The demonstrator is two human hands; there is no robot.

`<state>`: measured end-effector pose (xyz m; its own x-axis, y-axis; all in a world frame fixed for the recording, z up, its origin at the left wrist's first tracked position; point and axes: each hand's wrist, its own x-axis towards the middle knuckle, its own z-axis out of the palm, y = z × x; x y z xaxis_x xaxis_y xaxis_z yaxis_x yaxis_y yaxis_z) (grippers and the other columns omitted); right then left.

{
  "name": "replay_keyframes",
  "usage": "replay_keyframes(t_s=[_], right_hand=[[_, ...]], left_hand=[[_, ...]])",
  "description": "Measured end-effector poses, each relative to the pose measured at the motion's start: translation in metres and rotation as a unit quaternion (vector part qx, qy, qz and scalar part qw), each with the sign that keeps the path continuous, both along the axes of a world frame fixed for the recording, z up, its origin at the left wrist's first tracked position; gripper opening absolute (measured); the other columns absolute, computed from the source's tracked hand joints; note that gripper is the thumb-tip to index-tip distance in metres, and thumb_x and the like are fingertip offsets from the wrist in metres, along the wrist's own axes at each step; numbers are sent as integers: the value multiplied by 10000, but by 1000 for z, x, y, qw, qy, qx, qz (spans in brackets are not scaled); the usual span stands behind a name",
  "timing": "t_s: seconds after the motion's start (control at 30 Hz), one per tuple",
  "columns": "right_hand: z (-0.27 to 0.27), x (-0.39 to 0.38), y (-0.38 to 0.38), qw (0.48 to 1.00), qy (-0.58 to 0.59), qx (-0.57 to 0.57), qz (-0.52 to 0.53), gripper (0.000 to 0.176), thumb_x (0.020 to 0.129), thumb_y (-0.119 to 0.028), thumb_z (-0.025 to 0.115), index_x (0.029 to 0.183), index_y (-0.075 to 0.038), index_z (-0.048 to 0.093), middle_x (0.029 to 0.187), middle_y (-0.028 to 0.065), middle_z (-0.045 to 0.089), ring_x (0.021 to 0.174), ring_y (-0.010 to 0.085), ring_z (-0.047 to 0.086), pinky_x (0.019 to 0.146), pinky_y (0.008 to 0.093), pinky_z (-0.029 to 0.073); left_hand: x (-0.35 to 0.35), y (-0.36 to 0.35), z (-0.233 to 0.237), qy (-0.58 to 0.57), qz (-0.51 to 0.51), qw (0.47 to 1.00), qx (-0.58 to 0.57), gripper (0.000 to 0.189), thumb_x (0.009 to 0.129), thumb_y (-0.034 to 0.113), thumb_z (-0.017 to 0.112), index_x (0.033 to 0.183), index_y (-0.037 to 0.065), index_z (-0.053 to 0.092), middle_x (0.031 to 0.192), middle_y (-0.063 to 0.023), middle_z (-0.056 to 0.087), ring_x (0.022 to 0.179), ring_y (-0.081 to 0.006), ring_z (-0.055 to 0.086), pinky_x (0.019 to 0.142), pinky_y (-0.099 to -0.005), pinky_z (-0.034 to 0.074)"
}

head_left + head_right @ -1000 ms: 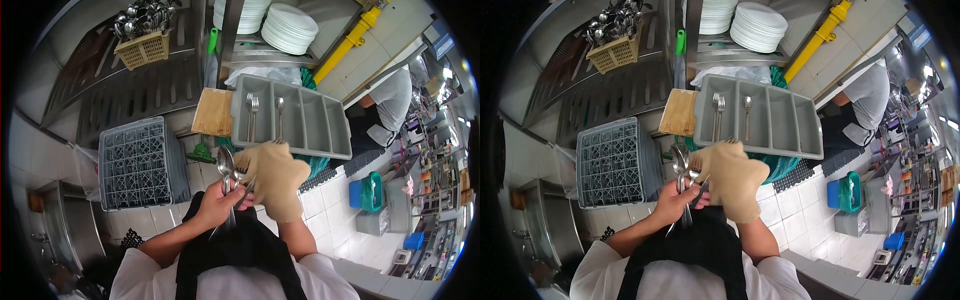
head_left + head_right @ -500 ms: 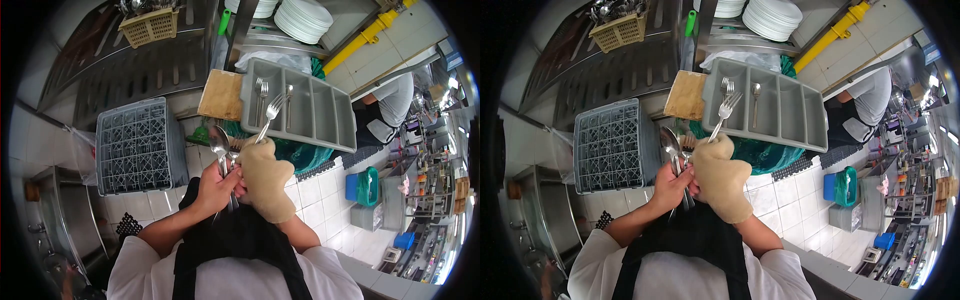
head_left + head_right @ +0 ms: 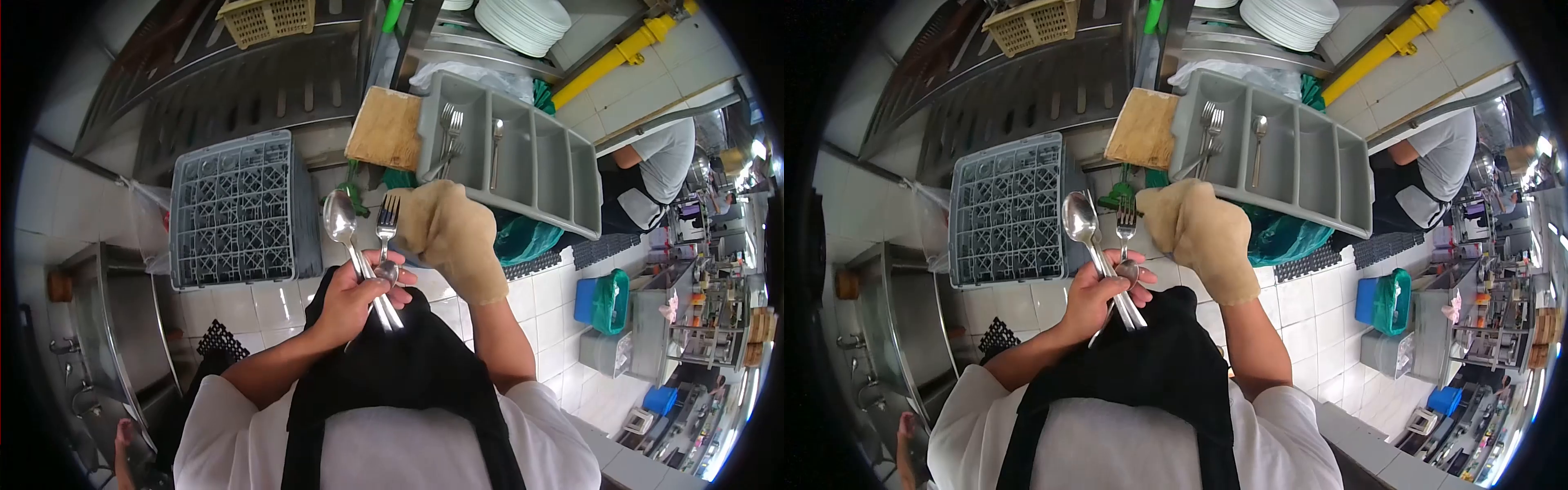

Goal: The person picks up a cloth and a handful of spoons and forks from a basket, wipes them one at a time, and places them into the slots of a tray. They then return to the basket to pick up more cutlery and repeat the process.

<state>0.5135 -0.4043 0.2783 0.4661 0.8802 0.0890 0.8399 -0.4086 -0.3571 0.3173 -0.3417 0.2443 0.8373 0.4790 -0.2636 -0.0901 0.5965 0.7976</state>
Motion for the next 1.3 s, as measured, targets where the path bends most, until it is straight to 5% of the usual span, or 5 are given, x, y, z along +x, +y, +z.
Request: replay_keyframes(t_s=[0.77,0.93,0.97,1.07,1.3], right_hand=[[-24,-14,-40,969,-232,74,-45,204,899,-226,648,1002,-72,562,793,-12,563,662,133,553,641,269,486],[-26,-16,-41,818,548,161,69,62,947,-141,557,934,-81,559,777,8,551,722,107,544,739,232,472],[12,-17,-45,985,91,128,75,13,895,-102,576,890,-91,569,752,-7,530,692,136,541,688,264,470],[106,-22,-6,866,-115,-476,-103,266,731,-277,676,963,-152,636,868,-18,571,860,113,574,649,342,483],[87,0,-40,959,-108,-222,-143,428,674,-259,738,1071,-153,619,971,45,588,852,216,631,593,365,472]], left_hand=[[41,6,5,97,-39,987,122,122,994,87,552,1062,-10,524,858,-123,683,632,-149,659,551,-271,544],[53,-1,16,65,-52,986,146,103,992,81,552,1041,-3,517,823,-99,668,599,-122,629,503,-245,491],[54,-1,21,62,-60,984,156,102,992,80,550,1042,-3,518,817,-97,665,584,-114,614,494,-240,481],[57,-2,34,62,-73,981,170,108,993,83,544,1056,-1,519,795,-93,657,538,-89,564,464,-226,445],[62,0,32,71,-57,977,193,128,994,115,566,1047,4,531,825,-105,685,516,-65,539,448,-208,423]])
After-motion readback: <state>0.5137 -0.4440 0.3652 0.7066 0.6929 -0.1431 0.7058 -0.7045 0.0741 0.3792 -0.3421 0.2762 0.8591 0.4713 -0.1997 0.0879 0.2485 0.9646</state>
